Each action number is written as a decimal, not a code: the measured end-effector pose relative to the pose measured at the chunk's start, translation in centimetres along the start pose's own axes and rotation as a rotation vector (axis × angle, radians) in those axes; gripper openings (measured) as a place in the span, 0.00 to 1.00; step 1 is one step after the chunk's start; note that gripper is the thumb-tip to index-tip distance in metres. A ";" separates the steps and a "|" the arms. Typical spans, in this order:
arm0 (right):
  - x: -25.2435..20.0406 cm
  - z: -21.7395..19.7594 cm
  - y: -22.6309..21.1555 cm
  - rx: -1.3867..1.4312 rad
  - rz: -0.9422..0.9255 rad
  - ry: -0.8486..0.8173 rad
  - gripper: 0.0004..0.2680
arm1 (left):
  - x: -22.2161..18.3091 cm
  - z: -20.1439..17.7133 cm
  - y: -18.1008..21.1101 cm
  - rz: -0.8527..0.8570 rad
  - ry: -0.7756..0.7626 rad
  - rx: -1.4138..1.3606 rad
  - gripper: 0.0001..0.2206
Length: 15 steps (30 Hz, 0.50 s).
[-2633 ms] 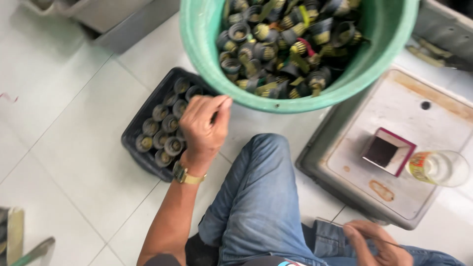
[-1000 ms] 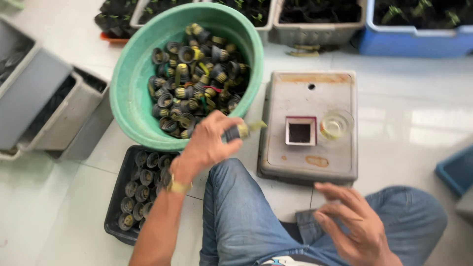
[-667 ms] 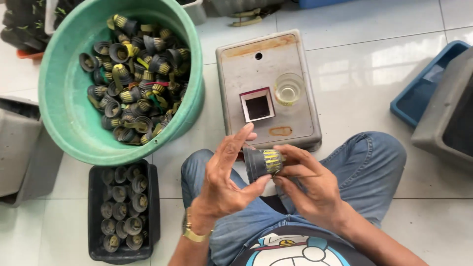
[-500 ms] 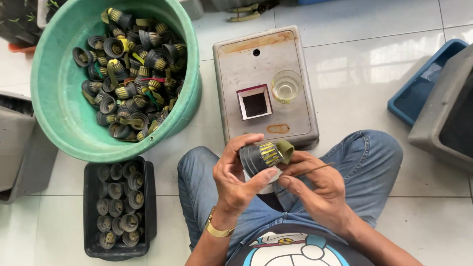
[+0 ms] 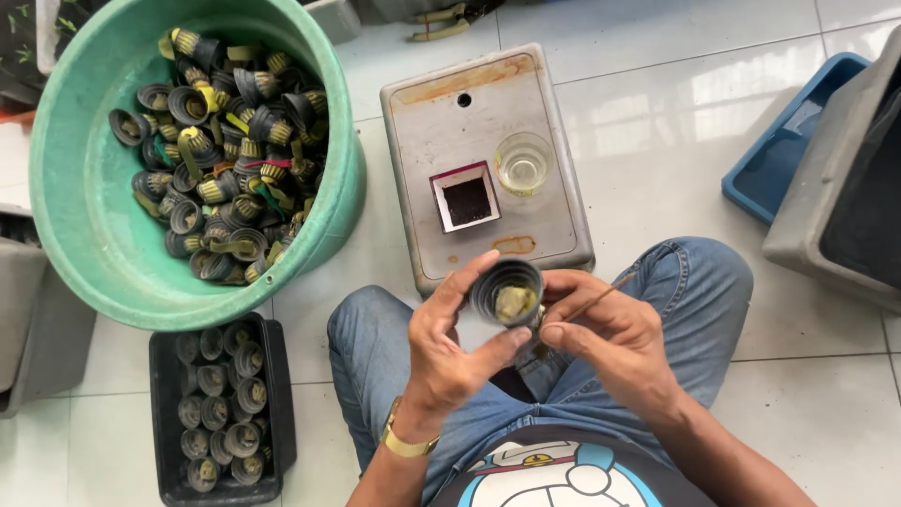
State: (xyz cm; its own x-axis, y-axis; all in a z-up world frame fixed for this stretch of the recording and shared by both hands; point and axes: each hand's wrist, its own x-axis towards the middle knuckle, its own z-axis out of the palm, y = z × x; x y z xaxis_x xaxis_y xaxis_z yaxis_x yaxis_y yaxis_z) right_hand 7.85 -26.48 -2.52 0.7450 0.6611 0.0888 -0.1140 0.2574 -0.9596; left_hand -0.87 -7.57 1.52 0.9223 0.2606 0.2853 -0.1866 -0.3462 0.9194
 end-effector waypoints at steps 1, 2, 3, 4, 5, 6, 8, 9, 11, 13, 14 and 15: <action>-0.1 0.0 0.0 0.003 0.006 -0.004 0.02 | -0.2 0.3 -0.6 -0.007 0.004 0.002 0.35; -0.1 0.0 0.1 0.083 0.042 -0.002 0.02 | -0.3 0.6 -1.2 -0.148 0.032 -0.331 0.33; -0.2 0.1 0.1 0.162 0.077 -0.001 0.02 | -0.5 0.8 -1.9 -0.289 0.063 -0.664 0.31; -0.3 0.0 -0.4 0.164 0.078 -0.003 0.02 | -0.2 0.7 -1.9 -0.289 0.066 -0.662 0.31; -0.4 -0.1 -1.0 0.090 0.068 0.001 0.02 | 0.1 0.7 -1.9 -0.341 0.108 -0.855 0.30; -0.4 -0.1 -1.6 0.014 0.058 0.002 0.03 | 0.3 0.6 -2.0 -0.389 0.153 -1.049 0.29; -1.0 -0.3 -3.3 -0.073 0.025 0.040 0.03 | 0.5 0.3 -2.0 -0.421 0.142 -1.146 0.28; -1.3 -0.3 -4.1 -0.161 -0.008 0.084 0.04 | 0.5 0.1 -2.0 -0.456 0.124 -1.244 0.27; -1.7 0.1 -5.7 -0.186 -0.045 0.143 0.04 | 0.4 0.1 -2.7 -0.510 0.121 -1.251 0.25; -2.0 0.3 -6.8 -0.212 -0.079 0.214 0.05 | 0.4 0.3 -3.0 -0.573 0.109 -1.260 0.25; -2.0 0.4 -7.2 -0.227 -0.113 0.248 0.05 | 0.4 0.4 -3.0 -0.565 0.082 -1.285 0.25; -2.0 0.5 -7.6 -0.241 -0.147 0.283 0.06 | 0.4 0.6 -3.1 -0.558 0.055 -1.310 0.26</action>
State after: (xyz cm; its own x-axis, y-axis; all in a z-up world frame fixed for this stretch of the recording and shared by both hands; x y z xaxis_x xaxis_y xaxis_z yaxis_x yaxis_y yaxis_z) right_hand 6.87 -29.43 4.69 0.8972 0.4009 0.1855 0.1400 0.1401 -0.9802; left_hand 0.22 -6.92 -1.33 0.9694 0.1282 -0.2095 -0.0104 0.8737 0.4864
